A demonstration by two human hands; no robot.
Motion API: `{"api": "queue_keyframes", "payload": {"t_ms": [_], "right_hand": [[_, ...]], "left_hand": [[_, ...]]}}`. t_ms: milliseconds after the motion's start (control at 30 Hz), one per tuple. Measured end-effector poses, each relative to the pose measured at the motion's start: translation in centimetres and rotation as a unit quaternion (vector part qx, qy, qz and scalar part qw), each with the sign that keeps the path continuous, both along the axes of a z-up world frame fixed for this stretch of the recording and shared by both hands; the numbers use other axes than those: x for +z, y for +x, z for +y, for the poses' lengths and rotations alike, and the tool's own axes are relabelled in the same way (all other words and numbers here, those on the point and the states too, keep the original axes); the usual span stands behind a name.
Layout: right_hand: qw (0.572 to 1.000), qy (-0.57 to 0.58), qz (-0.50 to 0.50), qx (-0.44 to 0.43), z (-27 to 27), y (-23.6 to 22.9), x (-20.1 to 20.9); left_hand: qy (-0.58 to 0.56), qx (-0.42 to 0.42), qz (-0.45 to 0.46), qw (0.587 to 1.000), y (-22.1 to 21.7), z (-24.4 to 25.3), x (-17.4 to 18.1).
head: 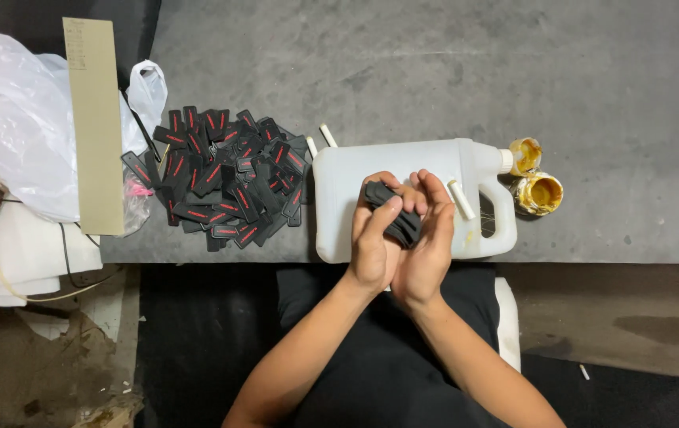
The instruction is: Applying glue to the back of small labels using a manual applicator stick
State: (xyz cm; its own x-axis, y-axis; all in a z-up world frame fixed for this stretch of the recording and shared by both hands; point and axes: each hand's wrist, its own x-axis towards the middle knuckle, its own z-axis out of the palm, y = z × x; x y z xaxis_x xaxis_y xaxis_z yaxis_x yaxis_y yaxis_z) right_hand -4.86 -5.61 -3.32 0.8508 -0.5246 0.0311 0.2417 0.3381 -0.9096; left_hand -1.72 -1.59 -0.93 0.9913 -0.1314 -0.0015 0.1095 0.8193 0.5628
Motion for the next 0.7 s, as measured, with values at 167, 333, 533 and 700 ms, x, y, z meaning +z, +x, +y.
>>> {"api": "queue_keyframes", "payload": {"t_ms": [167,333,533,700], "right_hand": [[0.997,-0.022,0.069,0.04,0.1,0.2,-0.4],[0.993,-0.108,0.032,0.029,-0.1,0.4,-0.8],[0.861,-0.503,-0.023,0.075,-2.5,1.2,1.1],[0.74,-0.662,-0.048,0.114,-4.7,2.9,1.8]], "left_hand": [[0.023,0.001,0.021,1.0,0.1,1.1,0.0],[0.037,-0.001,0.054,0.998,0.8,1.1,-0.7],[0.033,0.001,0.117,0.993,2.1,2.4,-2.7],[-0.009,-0.038,0.158,0.987,2.2,3.2,-3.3]]}}
